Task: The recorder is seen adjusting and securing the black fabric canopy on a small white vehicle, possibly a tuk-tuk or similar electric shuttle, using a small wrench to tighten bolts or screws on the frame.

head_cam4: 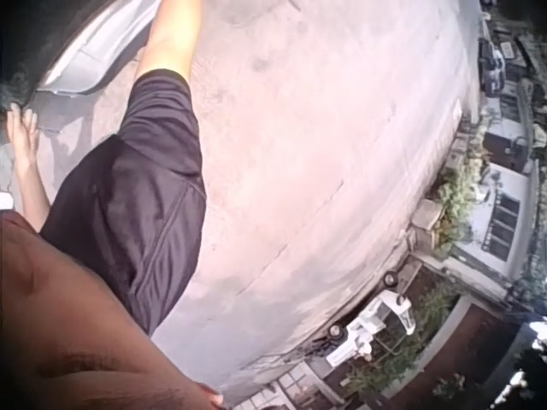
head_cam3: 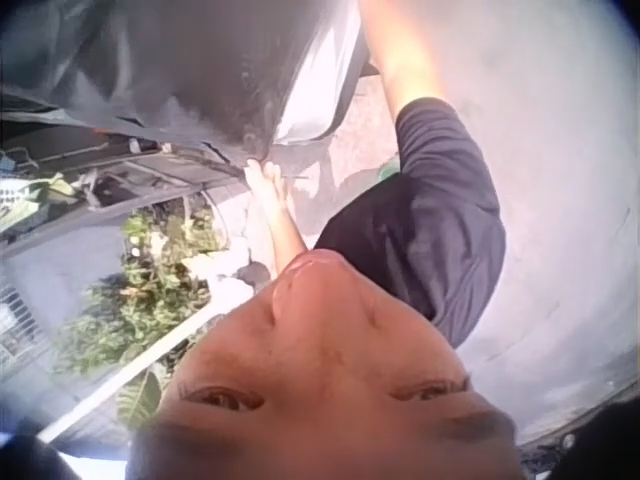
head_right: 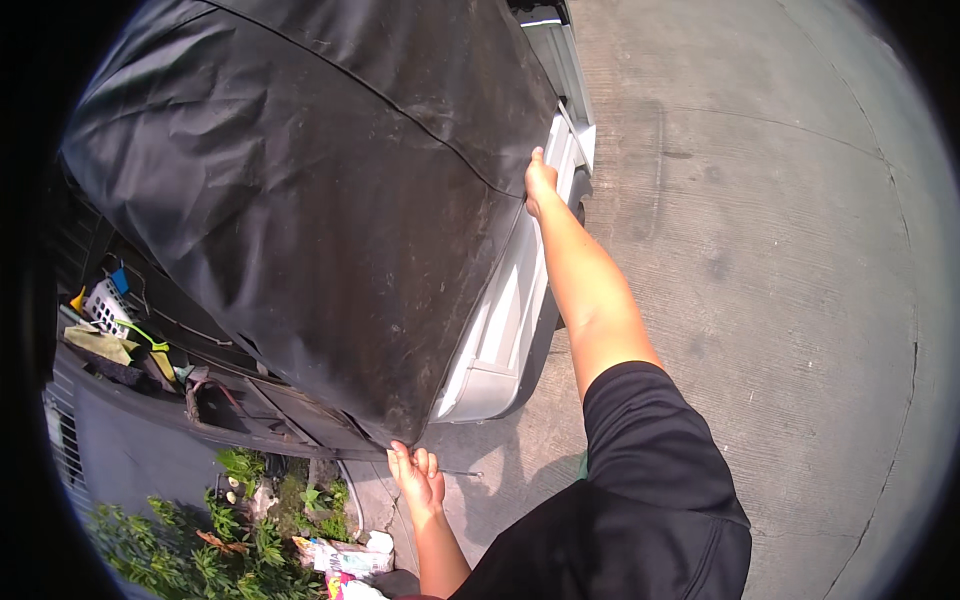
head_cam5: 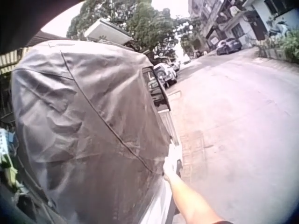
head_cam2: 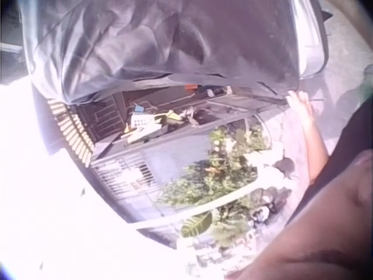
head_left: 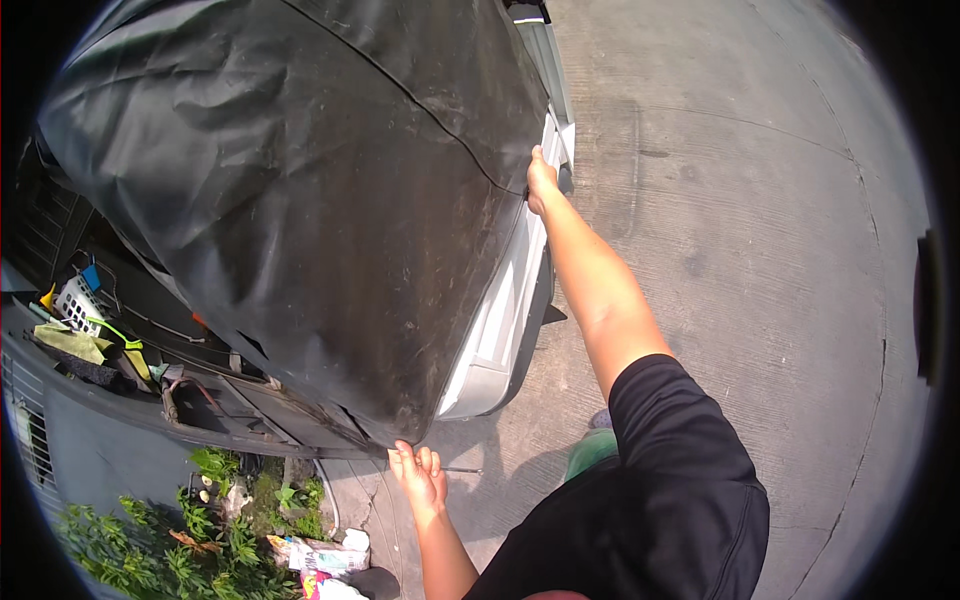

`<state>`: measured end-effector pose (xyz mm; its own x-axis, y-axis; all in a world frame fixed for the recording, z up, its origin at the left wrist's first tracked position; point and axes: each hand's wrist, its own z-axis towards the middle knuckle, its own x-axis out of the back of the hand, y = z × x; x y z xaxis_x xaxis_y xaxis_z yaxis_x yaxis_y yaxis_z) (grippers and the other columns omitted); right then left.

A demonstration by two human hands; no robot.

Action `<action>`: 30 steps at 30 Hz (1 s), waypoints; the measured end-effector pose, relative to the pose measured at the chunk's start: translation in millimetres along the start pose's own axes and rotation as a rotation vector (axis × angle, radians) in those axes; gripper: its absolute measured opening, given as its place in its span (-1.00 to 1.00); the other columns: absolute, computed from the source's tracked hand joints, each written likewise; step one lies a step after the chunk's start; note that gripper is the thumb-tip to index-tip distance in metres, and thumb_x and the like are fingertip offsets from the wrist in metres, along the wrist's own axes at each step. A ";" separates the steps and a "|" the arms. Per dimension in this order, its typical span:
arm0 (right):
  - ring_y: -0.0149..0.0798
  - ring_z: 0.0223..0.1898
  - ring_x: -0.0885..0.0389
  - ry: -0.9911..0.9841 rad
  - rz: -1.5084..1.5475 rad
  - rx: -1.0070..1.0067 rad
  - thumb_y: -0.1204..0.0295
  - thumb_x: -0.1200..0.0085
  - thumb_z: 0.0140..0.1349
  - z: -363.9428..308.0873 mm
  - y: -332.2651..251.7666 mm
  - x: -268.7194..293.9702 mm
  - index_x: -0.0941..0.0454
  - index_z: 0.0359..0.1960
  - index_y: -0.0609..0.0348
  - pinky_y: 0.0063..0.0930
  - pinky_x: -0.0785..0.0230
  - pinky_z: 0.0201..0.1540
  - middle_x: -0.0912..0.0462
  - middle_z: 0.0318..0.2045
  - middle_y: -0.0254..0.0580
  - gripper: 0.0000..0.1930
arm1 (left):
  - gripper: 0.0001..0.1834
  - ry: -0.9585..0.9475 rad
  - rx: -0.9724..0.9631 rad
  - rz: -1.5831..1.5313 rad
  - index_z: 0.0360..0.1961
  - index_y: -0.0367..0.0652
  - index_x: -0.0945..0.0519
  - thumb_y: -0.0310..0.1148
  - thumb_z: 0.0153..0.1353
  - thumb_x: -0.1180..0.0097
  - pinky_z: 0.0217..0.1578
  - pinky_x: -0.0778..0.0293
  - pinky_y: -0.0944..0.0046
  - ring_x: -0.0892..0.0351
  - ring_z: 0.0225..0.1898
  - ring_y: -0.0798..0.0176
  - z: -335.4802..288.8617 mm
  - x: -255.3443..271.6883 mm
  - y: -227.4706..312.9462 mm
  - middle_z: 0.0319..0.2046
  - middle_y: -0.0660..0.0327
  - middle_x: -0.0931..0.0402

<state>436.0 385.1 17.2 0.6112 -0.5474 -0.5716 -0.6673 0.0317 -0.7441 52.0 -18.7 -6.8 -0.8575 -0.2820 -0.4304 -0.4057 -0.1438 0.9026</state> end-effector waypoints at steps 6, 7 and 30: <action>0.08 0.25 -0.51 0.298 -0.153 0.164 0.02 -0.01 0.44 94.6 -71.3 6.3 -0.39 0.21 0.61 -0.24 -0.33 0.26 -0.51 0.21 0.33 -0.30 | -0.71 0.303 0.020 -0.024 -0.22 -0.03 -0.48 -0.05 0.49 0.04 -0.76 0.00 0.44 -0.09 -0.75 0.50 27.8 -44.3 -24.7 -0.49 0.38 -0.46; 0.11 0.24 -0.52 0.321 -0.147 0.172 0.07 -0.06 0.43 94.4 -71.2 -10.6 -0.44 0.15 0.63 -0.24 -0.35 0.24 -0.54 0.17 0.37 -0.34 | -0.75 0.504 -0.008 0.085 -0.31 -0.01 -0.51 -0.13 0.47 0.02 -0.77 0.01 0.44 -0.10 -0.77 0.48 31.5 -53.8 -20.4 -0.58 0.37 -0.42; 0.38 0.01 -0.61 0.416 -0.601 0.235 0.12 0.15 0.47 184.4 -77.8 -55.7 -0.60 -0.13 0.57 0.04 -0.43 0.12 -0.64 -0.08 0.46 -0.43 | -0.79 1.050 -0.311 0.303 -0.18 -0.44 -0.66 -0.48 0.25 -0.13 -0.29 -0.58 0.20 -0.64 -0.31 0.20 36.5 -94.0 -74.2 -0.30 0.09 -0.68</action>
<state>532.3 567.3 43.1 0.5988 -0.7950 0.0968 -0.1346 -0.2190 -0.9664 151.1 53.1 -33.0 -0.1586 -0.9798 -0.1215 -0.0050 -0.1223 0.9925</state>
